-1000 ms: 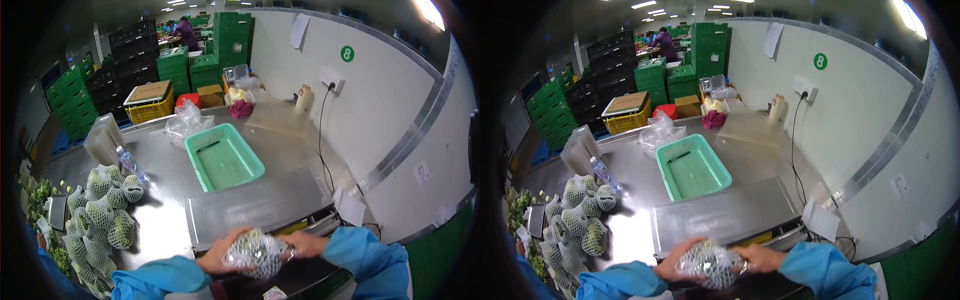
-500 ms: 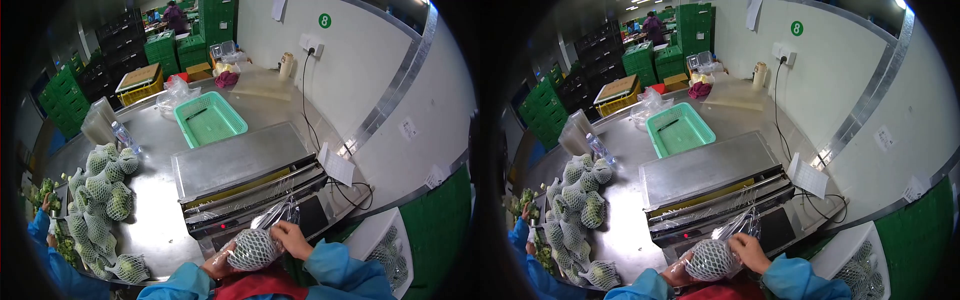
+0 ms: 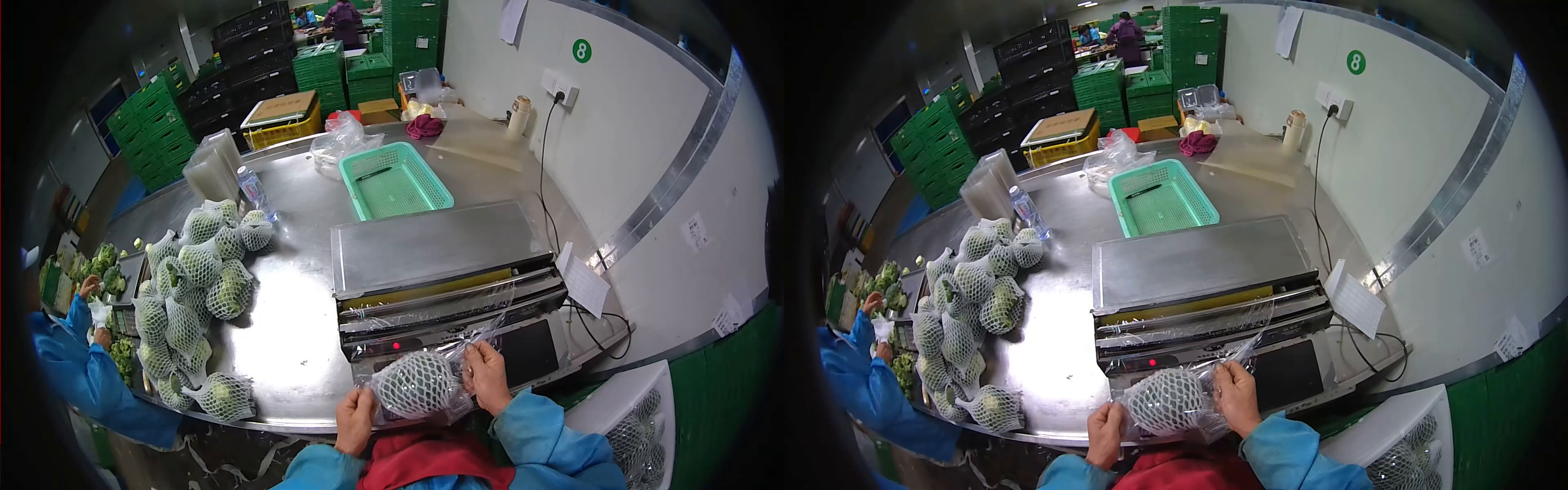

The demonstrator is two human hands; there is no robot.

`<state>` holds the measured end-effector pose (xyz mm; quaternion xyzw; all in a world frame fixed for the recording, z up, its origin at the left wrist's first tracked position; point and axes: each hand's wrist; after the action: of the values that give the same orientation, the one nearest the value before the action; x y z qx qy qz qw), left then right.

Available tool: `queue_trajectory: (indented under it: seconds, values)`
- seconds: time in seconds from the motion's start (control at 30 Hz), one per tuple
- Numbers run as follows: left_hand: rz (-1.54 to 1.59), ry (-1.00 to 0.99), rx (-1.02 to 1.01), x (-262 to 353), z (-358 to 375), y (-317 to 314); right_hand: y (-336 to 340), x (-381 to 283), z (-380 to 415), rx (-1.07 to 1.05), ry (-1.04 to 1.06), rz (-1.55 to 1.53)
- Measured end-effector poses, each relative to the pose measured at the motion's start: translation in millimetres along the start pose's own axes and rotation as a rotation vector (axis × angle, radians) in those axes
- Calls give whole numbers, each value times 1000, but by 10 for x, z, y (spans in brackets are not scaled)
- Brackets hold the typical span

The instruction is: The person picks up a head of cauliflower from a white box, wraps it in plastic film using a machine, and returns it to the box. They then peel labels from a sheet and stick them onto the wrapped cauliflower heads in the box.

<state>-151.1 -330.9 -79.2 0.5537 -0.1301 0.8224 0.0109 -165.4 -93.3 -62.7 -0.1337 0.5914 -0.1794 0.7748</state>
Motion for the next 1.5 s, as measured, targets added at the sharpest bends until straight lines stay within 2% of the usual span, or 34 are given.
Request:
queue_trajectory:
  seconds: [0.03, 0.07, 0.1, 0.13, 0.17, 0.23, 0.27, 0.3, 0.37, 0.43, 0.5, 0.53, 0.57, 0.63, 0.67, 0.7, 0.77, 0.8, 0.83, 0.9, 0.93, 1.0, 1.03, 1.07, 1.1, 1.13, 1.17, 1.23, 1.3, 1.43, 1.5]
  values:
    - [1, 1, -2, -107, -103, 53, 39, 27, -22, 45, 6, 40]
    - [-106, -88, 58, -254, -227, 140, 194, 183, -123, 52, 5, 42]
    - [-214, -175, 117, -335, -286, 210, 432, 446, -281, 141, 123, 329]
    - [-560, -245, 168, -298, -323, 235, 566, 591, -347, 226, 237, 617]
    - [-558, -240, 167, -320, -354, 266, 545, 585, -340, 227, 232, 619]
    - [-1057, -416, 152, -371, -416, 310, 390, 548, -317, 182, 340, 1094]
    - [-1138, -344, 117, -363, -425, 298, 312, 511, -303, 166, 270, 1233]
    - [-1140, -345, 111, -380, -451, 281, 270, 532, -314, 172, 268, 1231]
    - [-1286, -454, -19, -465, -562, 217, 191, 562, -331, 57, 138, 1437]
    - [-1246, -516, -73, -579, -612, 171, 183, 705, -349, 18, 130, 1399]
    - [-1293, -370, -186, -588, -650, 184, 336, 1110, -470, -31, -30, 848]
    - [-1105, -417, -168, -781, -675, 263, 61, 841, -331, -224, 136, 655]
    - [-1112, -431, -184, -794, -643, 262, -204, 575, -170, -414, 297, 457]
    - [-635, -425, -242, -640, -472, 171, -127, 723, -155, -596, -188, -273]
    - [-632, -516, -313, -522, -386, 118, -128, 753, -38, -650, -248, -362]
    - [-637, -506, -336, -306, -307, 80, -239, 624, 79, -702, -247, -364]
    - [-818, -746, -571, 131, -226, -38, -355, 444, 250, -758, -220, -331]
    - [-808, -874, -630, 281, -218, -117, -389, 368, 313, -767, -197, -300]
    - [-717, -881, -751, 294, -241, -96, -421, 285, 370, -767, -169, -267]
    - [-350, -508, -795, 357, -221, -283, -455, 106, 510, -741, -94, -163]
    - [-345, -503, -831, 490, -237, -353, -459, 25, 566, -708, -47, -99]
    - [-456, -450, -1299, 724, -326, -516, -435, -174, 711, -570, 68, 105]
    - [-248, -209, -1409, 480, -338, -519, -385, -258, 820, -445, 73, 274]
    - [-52, 194, -1347, 244, -281, -480, -165, 11, 940, -306, -85, 478]
    - [100, 609, -1250, 101, -275, -520, -189, -490, 995, -311, -639, 836]
    - [158, 746, -1195, 38, -269, -559, -218, -821, 1177, -117, -587, 852]
    - [187, 802, -1177, -1, -276, -601, -239, -971, 1370, 68, -545, 867]
    - [214, 903, -1141, -59, -255, -692, -103, -864, 1523, 128, 418, 793]
    - [207, 1000, -1130, -107, -199, -789, -235, -648, 1420, -471, 371, 763]
    - [151, 1111, -1135, -123, -40, -1144, -255, -745, 1986, -228, 535, 968]
    - [123, 1125, -1156, -72, 60, -1415, -171, -614, 2293, -164, 522, 606]
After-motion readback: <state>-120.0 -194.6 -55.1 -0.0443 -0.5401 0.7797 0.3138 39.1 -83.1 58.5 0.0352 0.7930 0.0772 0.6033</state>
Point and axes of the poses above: each hand's wrist, its own z-axis away from the middle knuckle, its own y-axis out of the back of the hand, x = y × z, and after that the axes turned 13 degrees about -x, right-handed
